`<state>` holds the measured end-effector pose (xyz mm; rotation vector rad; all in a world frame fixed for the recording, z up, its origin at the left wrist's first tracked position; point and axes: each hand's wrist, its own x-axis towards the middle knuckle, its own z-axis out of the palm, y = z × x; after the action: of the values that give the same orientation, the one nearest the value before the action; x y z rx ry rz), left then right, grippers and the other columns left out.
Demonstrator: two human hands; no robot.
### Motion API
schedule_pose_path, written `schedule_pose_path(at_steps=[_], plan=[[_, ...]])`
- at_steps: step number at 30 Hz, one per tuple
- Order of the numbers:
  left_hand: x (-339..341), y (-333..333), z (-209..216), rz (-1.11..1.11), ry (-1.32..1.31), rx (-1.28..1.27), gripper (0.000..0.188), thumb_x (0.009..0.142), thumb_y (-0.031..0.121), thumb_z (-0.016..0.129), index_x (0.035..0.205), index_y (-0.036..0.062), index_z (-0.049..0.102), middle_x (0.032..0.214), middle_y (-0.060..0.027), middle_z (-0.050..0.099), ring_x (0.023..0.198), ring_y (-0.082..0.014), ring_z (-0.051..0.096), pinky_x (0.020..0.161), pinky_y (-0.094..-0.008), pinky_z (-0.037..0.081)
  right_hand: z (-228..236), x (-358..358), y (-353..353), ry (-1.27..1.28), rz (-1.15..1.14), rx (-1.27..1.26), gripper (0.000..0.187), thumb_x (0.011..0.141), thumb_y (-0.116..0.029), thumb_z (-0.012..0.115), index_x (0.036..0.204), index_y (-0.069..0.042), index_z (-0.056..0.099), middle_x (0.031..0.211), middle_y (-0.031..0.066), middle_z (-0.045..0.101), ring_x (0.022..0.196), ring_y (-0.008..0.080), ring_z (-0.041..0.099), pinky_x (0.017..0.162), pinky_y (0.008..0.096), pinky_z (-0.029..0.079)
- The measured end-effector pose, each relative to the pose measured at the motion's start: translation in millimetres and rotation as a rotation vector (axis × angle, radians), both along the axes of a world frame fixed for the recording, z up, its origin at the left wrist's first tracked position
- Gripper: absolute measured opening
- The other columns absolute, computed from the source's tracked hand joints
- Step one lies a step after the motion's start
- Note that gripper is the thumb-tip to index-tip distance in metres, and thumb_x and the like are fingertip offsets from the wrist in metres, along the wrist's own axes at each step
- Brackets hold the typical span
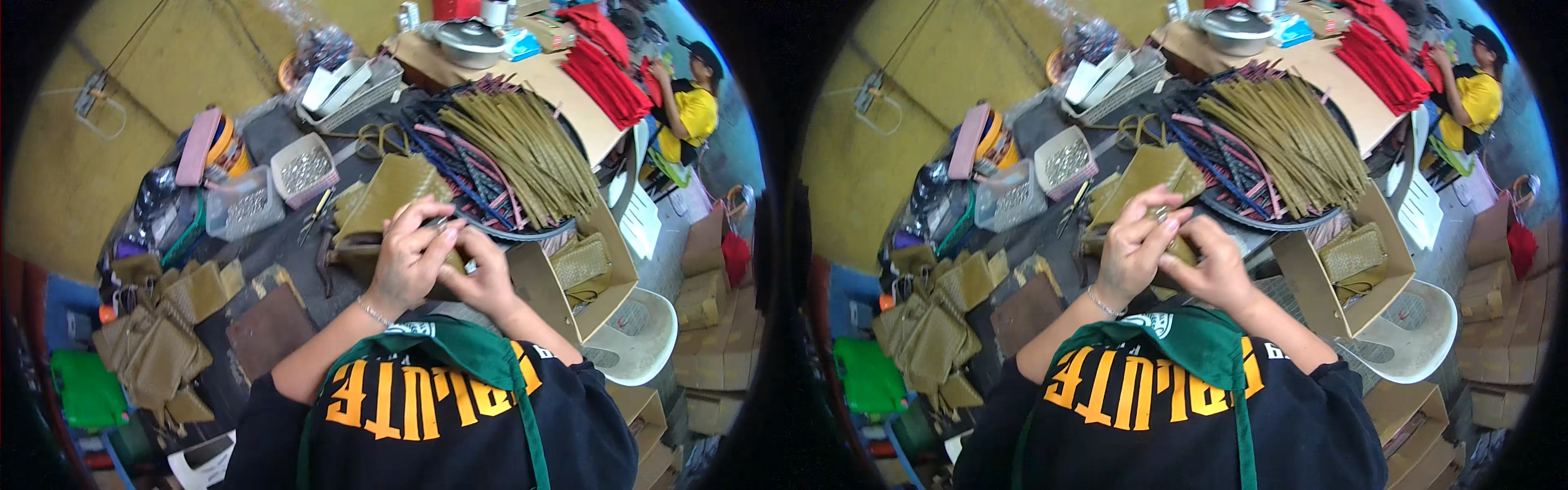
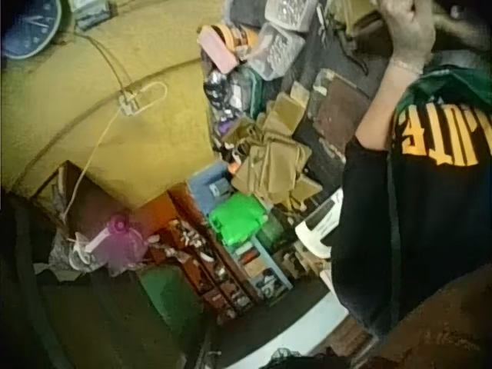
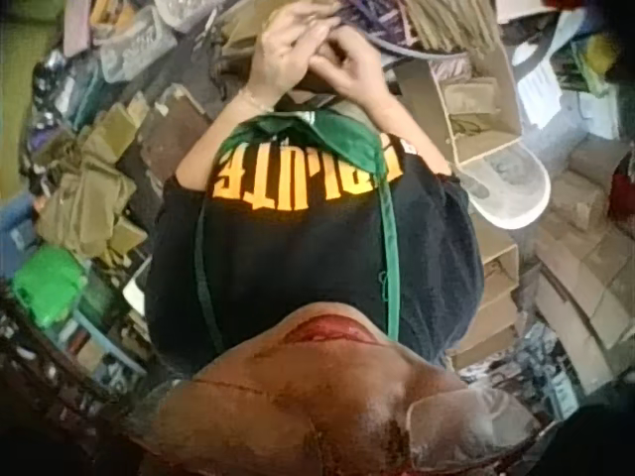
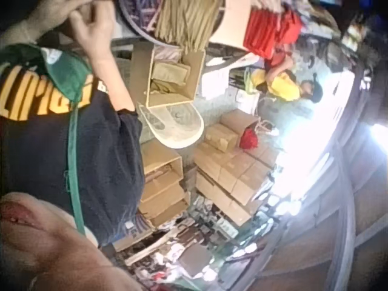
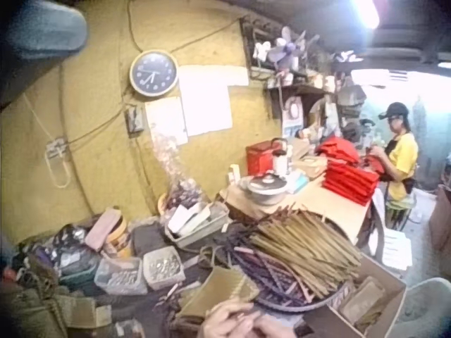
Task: The person attaches leather straps to woven purses by inserting metallic rivets and pressing them with a tool, handling several bags and straps on a workshop table.
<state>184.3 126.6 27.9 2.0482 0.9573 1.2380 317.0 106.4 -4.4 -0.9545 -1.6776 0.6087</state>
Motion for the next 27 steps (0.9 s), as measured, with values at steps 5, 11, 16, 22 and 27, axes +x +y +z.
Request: schedule_pose_path(at_steps=[5, 11, 16, 22, 27], plan=[[8.9, 7.6, -7.6, 0.002, 0.033, 0.085, 0.019, 0.078, 0.011, 0.051, 0.086, -0.0014, 0.063, 0.099, -0.0121, 0.054, 0.107, -0.0301, 0.042, 0.09, -0.0377, 0.03, -12.5, 8.4, 6.5, 0.318, 0.043, -0.196, 0.019, 0.063, -0.006, 0.068, 0.072, 0.0, 0.052, 0.065, 0.0038, 0.046, 0.058, 0.0113, 0.041, 0.052, 0.0231, 0.035], [20.0, 9.5, -18.1, 0.25, 0.072, 0.174, 0.015, 0.076, 0.01, 0.053, 0.08, 0.0015, 0.064, 0.099, -0.0099, 0.055, 0.108, -0.0301, 0.041, 0.089, -0.0371, 0.03, -12.4, 9.9, 13.0, 0.267, -0.016, -0.101, 0.02, 0.061, -0.002, 0.068, 0.066, -0.001, 0.049, 0.062, 0.0037, 0.043, 0.057, 0.0127, 0.04, 0.052, 0.0239, 0.034], [14.6, 10.1, -17.4, 0.571, 0.339, 0.264, 0.013, 0.072, 0.008, 0.058, 0.059, 0.004, 0.058, 0.094, -0.0057, 0.056, 0.108, -0.0276, 0.041, 0.089, -0.0366, 0.029, -13.3, 23.0, 22.1, 0.138, 0.047, 0.051, 0.018, 0.061, -0.004, 0.069, 0.069, -0.001, 0.053, 0.06, 0.0056, 0.045, 0.054, 0.0156, 0.042, 0.05, 0.0254, 0.035], [-75.1, 11.6, -28.9, 0.845, 0.14, 0.294, 0.015, 0.079, 0.008, 0.052, 0.078, -0.0037, 0.061, 0.091, -0.0119, 0.056, 0.086, -0.0228, 0.053, 0.075, -0.0286, 0.041, -5.2, 55.6, 25.0, 0.199, 0.335, 0.216, 0.023, 0.061, -0.01, 0.072, 0.073, -0.003, 0.054, 0.061, 0.005, 0.048, 0.053, 0.0152, 0.043, 0.047, 0.026, 0.033], [-46.0, 82.6, 15.3, 0.29, -0.778, -0.35, 0.03, 0.087, 0.026, 0.041, 0.081, -0.0004, 0.055, 0.078, -0.0086, 0.057, 0.071, -0.0159, 0.055, 0.064, -0.0265, 0.046, 8.2, 9.4, 24.2, 0.092, 0.914, 0.102, 0.037, 0.064, -0.019, 0.071, 0.088, -0.002, 0.048, 0.085, 0.0095, 0.049, 0.076, 0.023, 0.05, 0.065, 0.0303, 0.042]])
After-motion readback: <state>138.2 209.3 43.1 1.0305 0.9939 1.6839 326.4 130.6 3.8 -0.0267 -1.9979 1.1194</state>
